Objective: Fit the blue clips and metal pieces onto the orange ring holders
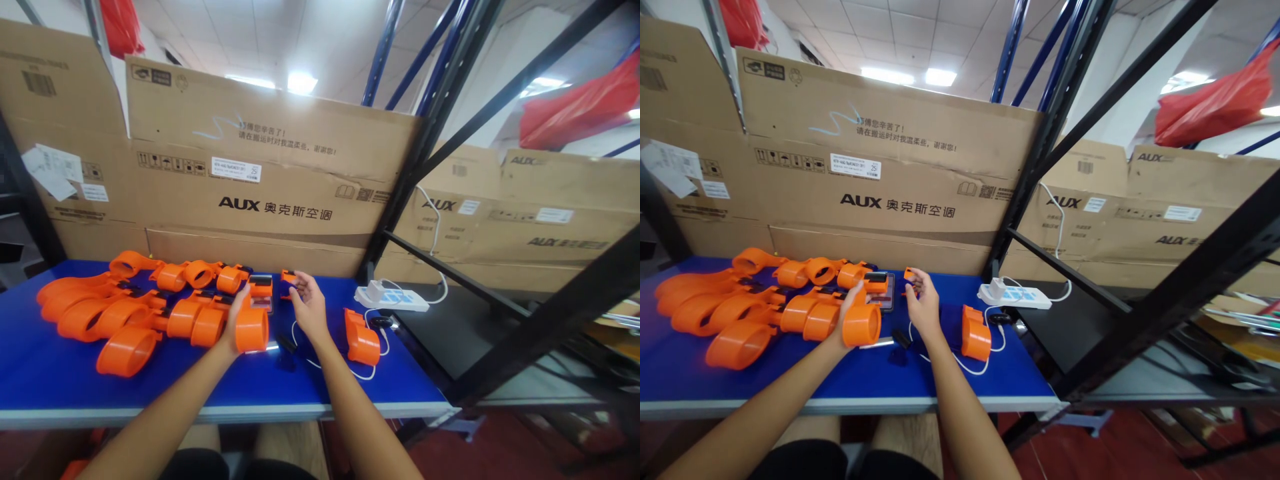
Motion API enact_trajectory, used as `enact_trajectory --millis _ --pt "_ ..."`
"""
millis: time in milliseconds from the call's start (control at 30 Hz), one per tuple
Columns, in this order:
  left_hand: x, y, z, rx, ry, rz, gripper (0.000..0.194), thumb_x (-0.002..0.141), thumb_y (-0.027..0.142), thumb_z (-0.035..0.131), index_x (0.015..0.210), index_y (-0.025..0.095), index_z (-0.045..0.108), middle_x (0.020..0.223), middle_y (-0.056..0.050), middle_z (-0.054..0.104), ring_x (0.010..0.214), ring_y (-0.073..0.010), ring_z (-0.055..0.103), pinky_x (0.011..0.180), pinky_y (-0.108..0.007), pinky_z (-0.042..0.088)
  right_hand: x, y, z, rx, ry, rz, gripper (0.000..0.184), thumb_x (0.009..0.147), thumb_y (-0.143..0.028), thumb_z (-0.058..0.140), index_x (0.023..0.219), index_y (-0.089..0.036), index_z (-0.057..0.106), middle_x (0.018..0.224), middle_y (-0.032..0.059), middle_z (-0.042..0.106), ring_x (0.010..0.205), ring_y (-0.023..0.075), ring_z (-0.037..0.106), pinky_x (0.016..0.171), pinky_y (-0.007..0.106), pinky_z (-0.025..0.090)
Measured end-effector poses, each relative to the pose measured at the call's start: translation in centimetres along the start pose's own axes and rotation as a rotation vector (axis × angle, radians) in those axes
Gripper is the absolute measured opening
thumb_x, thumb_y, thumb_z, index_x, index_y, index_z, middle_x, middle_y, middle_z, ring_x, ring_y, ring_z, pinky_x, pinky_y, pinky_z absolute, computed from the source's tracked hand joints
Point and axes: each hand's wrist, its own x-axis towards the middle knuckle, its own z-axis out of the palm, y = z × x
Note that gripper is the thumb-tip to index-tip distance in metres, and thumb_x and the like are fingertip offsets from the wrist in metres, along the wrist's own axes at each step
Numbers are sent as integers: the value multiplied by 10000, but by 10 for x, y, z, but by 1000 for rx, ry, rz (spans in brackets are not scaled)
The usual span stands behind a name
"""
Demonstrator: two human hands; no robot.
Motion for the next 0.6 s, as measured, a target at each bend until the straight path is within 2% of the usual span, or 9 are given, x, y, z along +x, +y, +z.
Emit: enact_trajectory --millis 67,200,300,433,500,600 --pt "1 0 2 2 -13 -14 370 844 495 711 955 142 715 714 -73 723 558 -192 674 535 -279 529 -2 3 4 40 -20 10 389 902 -346 622 1267 -219 578 1074 104 679 985 226 679 880 399 579" --pt "0 1 -1 51 -80 -128 540 875 594 636 1074 98 713 736 -105 724 514 -211 674 451 -283 505 -4 5 7 57 -38 20 367 902 -381 630 1227 -218 584 1077 105 683 982 225 684 846 385 594" --pt "2 1 -5 60 -88 -142 565 916 589 570 1126 83 706 857 -149 747 596 -247 716 460 -304 535 -3 5 7 77 -38 35 376 889 -397 647 1215 -218 585 1071 101 686 973 220 687 838 378 598" --pt "9 0 -7 30 -74 -56 501 959 527 527 1173 108 700 1120 -189 737 857 -300 753 604 -347 606 -4 5 8 157 -47 77 410 849 -387 695 1210 -212 609 1053 98 707 948 216 696 859 385 591" --pt "13 -2 -8 22 -49 -21 481 979 497 510 1182 104 699 1171 -196 725 976 -302 740 695 -338 614 -4 3 8 162 -70 107 400 832 -386 709 1183 -205 645 1059 99 723 959 222 701 873 390 586" --pt "16 -4 -8 9 -42 -25 511 991 490 497 1202 65 688 1184 -223 717 1040 -283 724 786 -311 600 -6 2 7 116 -94 139 343 815 -384 721 1102 -198 712 1071 100 746 971 238 705 876 390 579"
